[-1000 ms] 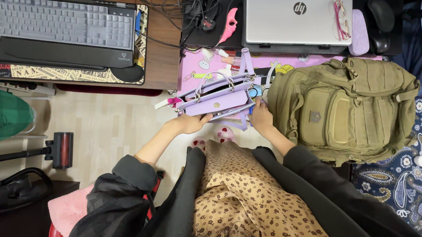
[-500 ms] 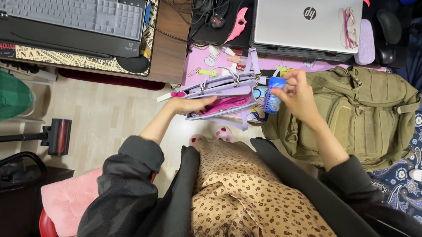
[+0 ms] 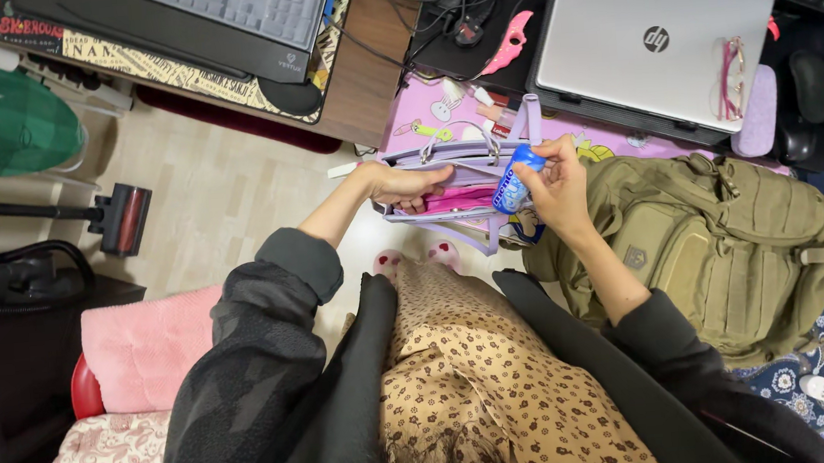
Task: The person packs a small purple handbag with daily essentials. They place a pink pouch, a yellow and pink plush toy, a blue tube, a white bottle, a black rectangular object, and a small white item into the bag, then close it.
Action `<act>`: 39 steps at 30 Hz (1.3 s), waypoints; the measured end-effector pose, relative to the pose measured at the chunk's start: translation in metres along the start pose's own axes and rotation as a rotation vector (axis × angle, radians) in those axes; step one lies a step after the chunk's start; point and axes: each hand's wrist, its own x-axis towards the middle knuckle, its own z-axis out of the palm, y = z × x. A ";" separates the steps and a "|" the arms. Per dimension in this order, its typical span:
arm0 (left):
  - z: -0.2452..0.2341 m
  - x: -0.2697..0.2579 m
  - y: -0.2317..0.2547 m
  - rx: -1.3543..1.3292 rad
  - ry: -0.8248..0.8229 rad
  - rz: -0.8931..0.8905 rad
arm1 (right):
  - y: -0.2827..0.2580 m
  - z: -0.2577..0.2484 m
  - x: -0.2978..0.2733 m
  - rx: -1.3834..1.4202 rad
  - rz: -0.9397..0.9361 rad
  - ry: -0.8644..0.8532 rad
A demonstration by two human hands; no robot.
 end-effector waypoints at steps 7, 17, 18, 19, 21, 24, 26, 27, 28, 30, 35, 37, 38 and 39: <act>0.044 -0.038 0.024 0.193 0.133 0.680 | -0.031 0.038 0.024 -0.184 0.147 -0.103; 0.097 -0.042 0.064 -0.822 0.254 0.967 | -0.094 0.066 0.041 -0.604 -0.292 -0.293; 0.097 -0.042 0.065 -0.808 0.271 0.989 | -0.097 0.066 0.043 -0.604 -0.266 -0.309; 0.099 -0.041 0.066 -0.793 0.287 1.012 | -0.100 0.065 0.044 -0.604 -0.241 -0.325; 0.106 -0.038 0.067 -0.794 0.332 1.023 | -0.102 0.065 0.042 -0.643 -0.250 -0.308; 0.111 -0.029 0.073 -0.826 0.391 1.022 | -0.099 0.066 0.040 -0.724 -0.342 -0.226; 0.109 -0.024 0.074 -0.829 0.404 1.049 | -0.095 0.065 0.039 -0.715 -0.374 -0.192; 0.108 -0.023 0.075 -0.837 0.410 1.051 | -0.094 0.064 0.040 -0.724 -0.377 -0.186; 0.108 -0.021 0.074 -0.849 0.415 1.051 | -0.093 0.064 0.040 -0.732 -0.377 -0.181; 0.109 -0.020 0.072 -0.828 0.444 1.047 | -0.092 0.064 0.039 -0.751 -0.386 -0.177; 0.107 -0.026 0.068 -0.658 0.580 0.940 | -0.092 0.064 0.042 -0.716 -0.375 -0.261; 0.104 -0.032 0.065 -0.355 0.780 0.838 | -0.091 0.059 0.047 -0.409 0.000 -0.322; 0.102 -0.036 0.064 -0.201 0.871 0.779 | -0.090 0.053 0.049 -0.252 0.186 -0.348; 0.101 -0.040 0.062 -0.153 0.864 0.756 | -0.087 0.051 0.049 -0.295 0.159 -0.339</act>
